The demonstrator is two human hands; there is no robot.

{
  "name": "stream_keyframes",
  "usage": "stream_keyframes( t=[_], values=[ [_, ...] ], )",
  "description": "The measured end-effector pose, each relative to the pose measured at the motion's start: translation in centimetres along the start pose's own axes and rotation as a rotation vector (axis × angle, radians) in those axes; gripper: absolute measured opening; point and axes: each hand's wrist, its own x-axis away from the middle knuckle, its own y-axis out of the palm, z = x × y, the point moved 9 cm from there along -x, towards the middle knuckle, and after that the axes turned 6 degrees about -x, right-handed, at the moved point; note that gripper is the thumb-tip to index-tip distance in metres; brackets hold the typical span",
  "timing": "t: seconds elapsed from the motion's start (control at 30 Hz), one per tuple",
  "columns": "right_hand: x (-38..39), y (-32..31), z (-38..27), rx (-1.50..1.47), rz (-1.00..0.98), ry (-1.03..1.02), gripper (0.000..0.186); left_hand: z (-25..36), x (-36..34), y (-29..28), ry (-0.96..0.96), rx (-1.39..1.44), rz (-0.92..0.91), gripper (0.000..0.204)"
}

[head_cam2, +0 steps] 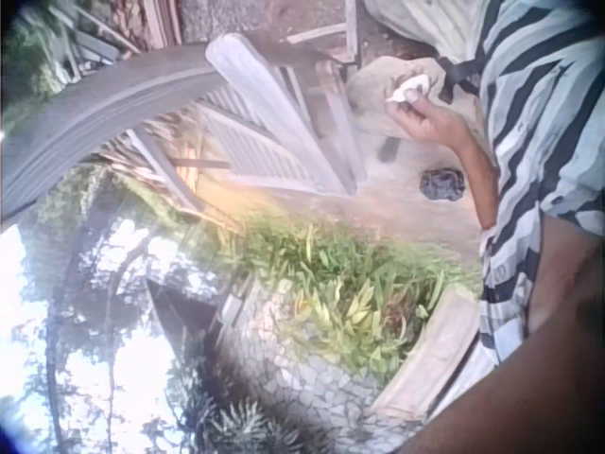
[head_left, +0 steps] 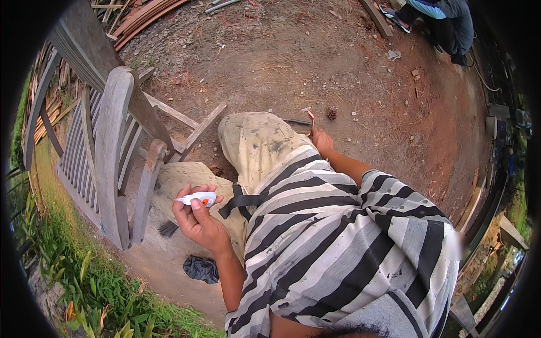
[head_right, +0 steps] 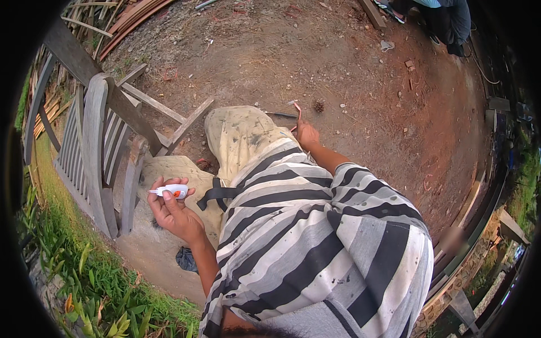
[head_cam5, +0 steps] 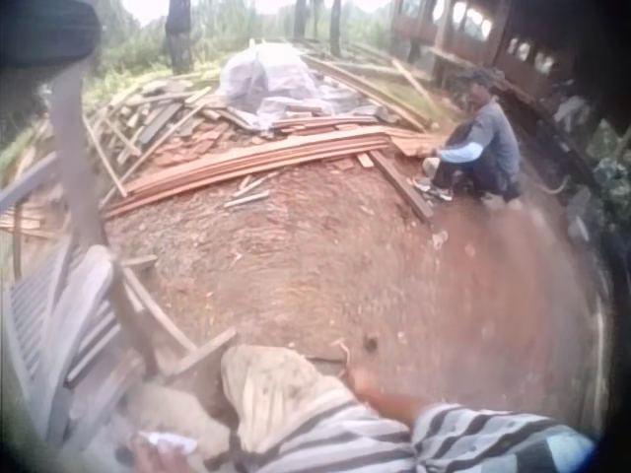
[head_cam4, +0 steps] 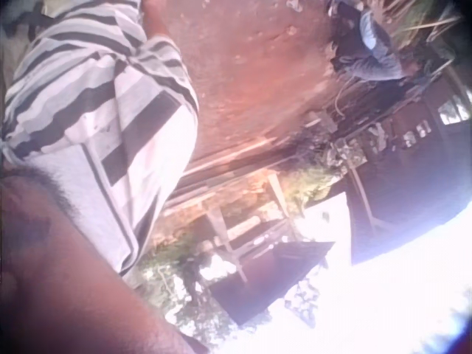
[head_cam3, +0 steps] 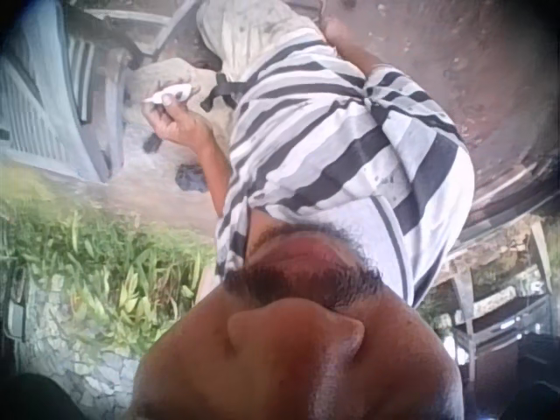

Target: The person is repairing a wooden chair by removing a nail with pliers, inserting a wooden dowel, and applying glue to secure the joint.

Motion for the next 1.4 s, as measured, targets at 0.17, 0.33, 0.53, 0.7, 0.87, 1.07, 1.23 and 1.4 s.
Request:
stream_keyframes(
  t=[0.17, 0.33, 0.53, 0.7, 0.87, 1.07, 1.23, 1.4],
  values=[
    [-2.6, 0.8, -7.1, 0.271, 0.357, -0.481, 0.045, 1.3, 0.0, 1.3, 0.021, -0.024, -0.046, 0.034],
    [-6.0, 2.6, -9.0, 0.43, 0.086, -0.432, 0.042, 1.8, 0.4, 1.7, 0.004, -0.027, -0.046, 0.034],
    [-8.2, 2.6, -7.9, 0.19, -0.129, -0.399, 0.028, 3.2, 0.7, 2.7, -0.034, 0.114, -0.141, 0.035],
    [-10.5, 3.0, -6.7, 0.251, -0.121, -0.397, 0.03, 6.7, 0.4, 3.5, 0.047, 0.204, -0.229, 0.034],
    [-11.4, 4.8, -6.5, 0.215, -0.164, -0.421, 0.035, 10.2, 0.3, 3.4, 0.237, 0.198, -0.265, 0.038],
    [-7.9, 3.3, -8.8, 0.185, -0.129, -0.402, 0.036, 11.8, 0.1, 2.7, 0.403, 0.044, -0.228, 0.031],
    [-5.0, 0.5, -10.7, 0.103, -0.042, -0.352, 0.037, 11.4, 0.3, 2.9, 0.286, 0.118, -0.239, 0.031],
    [-5.4, -5.5, -10.4, -0.106, 0.166, -0.251, 0.038, 10.4, -0.8, 3.2, 0.144, 0.325, -0.275, 0.033]
  ],
)
